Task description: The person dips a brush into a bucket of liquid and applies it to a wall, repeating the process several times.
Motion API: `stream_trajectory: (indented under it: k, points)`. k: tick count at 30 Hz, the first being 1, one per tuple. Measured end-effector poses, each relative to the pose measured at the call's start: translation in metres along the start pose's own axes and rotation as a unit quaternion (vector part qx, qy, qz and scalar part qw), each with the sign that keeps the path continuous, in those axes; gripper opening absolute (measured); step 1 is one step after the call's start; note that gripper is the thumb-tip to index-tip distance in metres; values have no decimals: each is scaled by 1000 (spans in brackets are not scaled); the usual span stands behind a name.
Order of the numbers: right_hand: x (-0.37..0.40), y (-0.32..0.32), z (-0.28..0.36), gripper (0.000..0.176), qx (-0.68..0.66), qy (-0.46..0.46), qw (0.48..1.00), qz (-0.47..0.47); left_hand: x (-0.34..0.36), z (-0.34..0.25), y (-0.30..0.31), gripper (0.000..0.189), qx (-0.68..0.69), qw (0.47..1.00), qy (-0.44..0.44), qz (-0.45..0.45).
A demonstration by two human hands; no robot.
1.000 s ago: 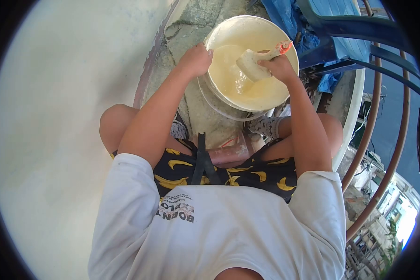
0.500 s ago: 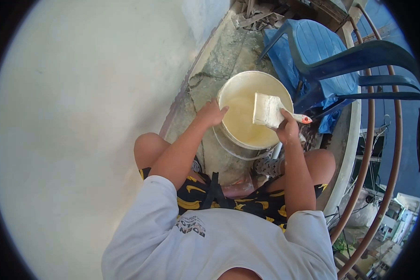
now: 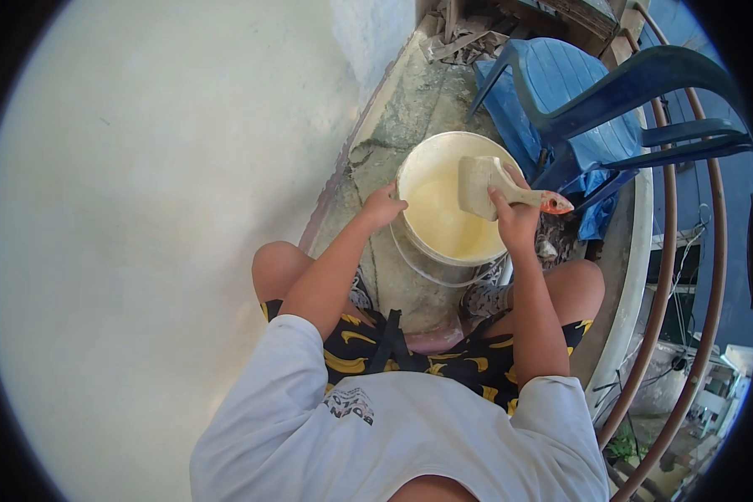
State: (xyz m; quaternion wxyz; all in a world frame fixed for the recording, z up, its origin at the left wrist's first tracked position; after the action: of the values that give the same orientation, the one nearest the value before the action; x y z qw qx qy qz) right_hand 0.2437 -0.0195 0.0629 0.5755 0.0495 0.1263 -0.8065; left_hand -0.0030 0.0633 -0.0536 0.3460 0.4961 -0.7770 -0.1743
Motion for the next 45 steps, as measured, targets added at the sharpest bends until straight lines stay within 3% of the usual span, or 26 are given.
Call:
stream_trajectory:
  k: [1, 3, 5, 7, 8, 9, 11, 12, 14, 16, 18, 21, 22, 24, 26, 28, 29, 31, 32, 34, 38, 40, 41, 43, 45]
  points:
    - [0, -4, -2, 44, 0, 1, 1000, 1, 1, -2, 0, 71, 3, 1000, 9, 8]
    - [2, -10, 2, 40, 138, 142, 980, 7, 7, -11, 3, 69, 8, 1000, 19, 15]
    - [7, -10, -17, 41, 212, 141, 966, 40, 19, -21, 8, 62, -58, 998, 0, 3]
    - [10, 5, -63, 42, 354, -126, 921, 103, 18, -11, -2, 53, -91, 995, -16, -47]
    - [13, 16, -89, 44, 281, -86, 954, 58, 15, -9, -4, 45, -122, 987, -34, -95]
    - [11, 16, -87, 44, 284, -89, 953, 57, 17, -12, -2, 45, -120, 988, -34, -91]
    - [8, 12, -77, 41, 162, -159, 974, 20, 28, -19, 4, 48, -88, 993, -27, -69]
    - [7, 12, -68, 41, 167, -167, 972, 14, 27, -19, 5, 47, -102, 991, -33, -74]
    - [0, 10, -44, 41, 152, -62, 986, 12, 22, -13, 6, 50, -95, 994, -23, -49]
    - [-1, 10, -32, 40, 120, -28, 992, -4, 32, -27, 15, 56, -71, 997, 37, -13]
    - [0, 9, -27, 40, 53, 43, 997, -21, 20, -6, 3, 60, -75, 996, 36, -24]
    - [18, -6, -16, 39, 116, 60, 991, 27, 19, -1, 4, 66, -104, 994, 30, -34]
    - [26, -7, -29, 38, 173, -42, 981, 82, 22, -1, 4, 69, -129, 991, 23, -27]
    - [39, 6, -79, 38, 341, -93, 917, 184, 24, 9, 0, 68, -130, 991, 19, -25]
    - [42, -4, -72, 39, 297, -102, 935, 164, 13, 27, -4, 69, -120, 992, 30, 8]
    - [44, -12, -68, 40, 254, -122, 948, 150, 36, -6, 15, 69, -86, 993, 74, 40]
    - [44, -16, -64, 40, 221, -74, 962, 142, 46, -19, 18, 68, -49, 989, 115, 83]
    - [40, -21, -53, 39, 157, 29, 979, 128, 40, -12, 13, 71, -39, 988, 129, 73]
    - [40, -18, -52, 39, 153, 35, 979, 128, 37, -6, 9, 72, -5, 988, 136, 80]
    - [43, -10, -61, 38, 210, -50, 968, 131, 37, -5, 5, 74, 24, 986, 139, 87]
    - [40, -7, -55, 38, 154, -6, 986, 70, 34, -10, 3, 73, 40, 990, 101, 88]
    - [32, -10, -37, 40, 106, 125, 985, 57, 39, -18, -2, 72, 40, 990, 97, 89]
    - [30, -3, -44, 40, 106, 118, 986, 57, 42, -25, 0, 70, 20, 990, 110, 90]
    - [33, 7, -70, 40, 287, -93, 940, 158, 50, -30, 1, 68, 1, 987, 129, 100]
    - [29, 4, -63, 39, 269, -124, 946, 133, 46, -26, 15, 73, -19, 978, 147, 146]
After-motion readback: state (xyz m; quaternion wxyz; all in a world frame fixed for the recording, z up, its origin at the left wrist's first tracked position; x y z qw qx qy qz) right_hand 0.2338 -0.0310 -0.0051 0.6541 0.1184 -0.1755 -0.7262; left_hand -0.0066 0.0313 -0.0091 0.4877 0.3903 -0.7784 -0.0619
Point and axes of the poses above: each hand's wrist, its own x-axis away from the middle knuckle, its own y-axis out of the back of the hand, z = x × y, the point moved 3 cm from there along -x, towards the middle knuckle, and after that the axes turned 14 degrees about -x, right-handed, at the moved point
